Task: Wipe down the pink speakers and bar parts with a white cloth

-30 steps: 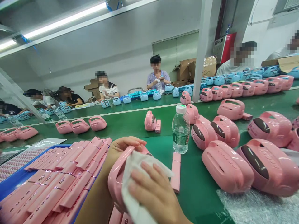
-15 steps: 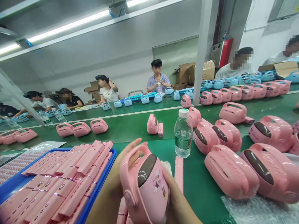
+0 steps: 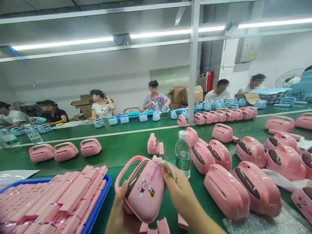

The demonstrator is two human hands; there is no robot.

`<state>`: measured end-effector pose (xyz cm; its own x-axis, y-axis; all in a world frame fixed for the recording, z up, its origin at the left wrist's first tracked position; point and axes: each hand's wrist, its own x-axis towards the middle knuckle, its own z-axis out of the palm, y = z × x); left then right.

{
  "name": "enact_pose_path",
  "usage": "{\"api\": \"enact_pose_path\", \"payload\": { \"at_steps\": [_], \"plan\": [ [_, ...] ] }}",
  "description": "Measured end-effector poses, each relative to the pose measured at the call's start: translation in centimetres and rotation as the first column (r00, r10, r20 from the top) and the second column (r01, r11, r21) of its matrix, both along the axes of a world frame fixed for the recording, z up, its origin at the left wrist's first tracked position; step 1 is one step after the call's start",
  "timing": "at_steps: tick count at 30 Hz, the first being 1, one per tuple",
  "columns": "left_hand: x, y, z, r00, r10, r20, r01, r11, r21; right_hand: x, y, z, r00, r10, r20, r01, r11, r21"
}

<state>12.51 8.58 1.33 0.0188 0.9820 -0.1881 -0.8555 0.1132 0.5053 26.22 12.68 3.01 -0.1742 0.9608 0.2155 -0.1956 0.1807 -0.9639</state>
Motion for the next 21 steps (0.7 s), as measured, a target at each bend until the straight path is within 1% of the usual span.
{"api": "enact_pose_path", "payload": {
  "at_steps": [1,2,3,4,5,6,7,8,10,12,14,16,18,19,20,21],
  "plan": [
    [-0.3,0.0,0.1,1.0,0.016,0.027,-0.016,0.999,-0.035,0.7,0.5,1.1,0.996,-0.029,0.081,0.025,0.998,0.056],
    [-0.6,-0.1,0.2,0.998,0.035,0.05,-0.032,0.998,-0.053,1.4,1.1,2.4,0.988,-0.09,0.124,0.075,0.99,0.116],
    [-0.8,-0.1,0.2,0.996,0.058,0.07,-0.055,0.997,-0.051,2.2,1.9,3.5,0.957,-0.234,0.169,0.193,0.955,0.226],
    [-1.0,-0.1,0.2,0.993,0.078,0.087,-0.075,0.996,-0.039,3.1,2.9,4.6,0.873,-0.452,0.185,0.347,0.84,0.417],
    [-1.2,-0.1,0.1,0.991,0.089,0.103,-0.087,0.996,-0.026,3.8,4.1,5.4,0.757,-0.627,0.186,0.412,0.679,0.608],
    [-1.3,0.0,0.0,0.989,0.094,0.118,-0.093,0.996,-0.015,4.5,5.4,5.8,0.718,-0.673,0.179,0.418,0.621,0.663],
    [-1.4,0.1,-0.1,0.987,0.098,0.131,-0.097,0.995,-0.01,5.0,6.8,5.8,0.708,-0.678,0.197,0.393,0.611,0.687],
    [-1.4,0.2,-0.2,0.984,0.101,0.144,-0.101,0.995,-0.006,5.5,8.2,5.5,0.702,-0.673,0.231,0.365,0.619,0.695],
    [-1.4,0.2,-0.2,0.977,0.113,0.183,-0.114,0.993,-0.004,6.1,10.7,4.2,0.691,-0.645,0.325,0.321,0.678,0.661],
    [-1.3,0.1,0.2,0.966,0.127,0.224,-0.128,0.992,-0.013,6.5,12.6,2.6,0.664,-0.662,0.347,0.365,0.692,0.623],
    [-1.3,0.0,0.7,0.958,0.137,0.254,-0.133,0.991,-0.034,7.2,14.0,1.8,0.648,-0.694,0.312,0.457,0.683,0.569],
    [-1.2,-0.1,1.1,0.952,0.155,0.264,-0.144,0.988,-0.059,8.0,15.0,2.0,0.648,-0.731,0.214,0.575,0.654,0.492],
    [-1.1,-0.1,1.0,0.947,0.176,0.27,-0.161,0.984,-0.075,9.0,16.0,3.1,0.649,-0.759,0.055,0.689,0.617,0.38],
    [-1.0,-0.1,0.9,0.947,0.179,0.266,-0.164,0.983,-0.08,9.6,16.5,3.7,0.653,-0.757,-0.028,0.725,0.614,0.313],
    [-1.0,0.0,0.7,0.948,0.178,0.263,-0.162,0.983,-0.083,10.1,16.9,4.3,0.664,-0.741,-0.1,0.739,0.628,0.245],
    [-0.9,0.1,0.4,0.949,0.174,0.261,-0.158,0.984,-0.081,10.5,17.3,4.9,0.686,-0.71,-0.159,0.727,0.662,0.183]
  ]
}}
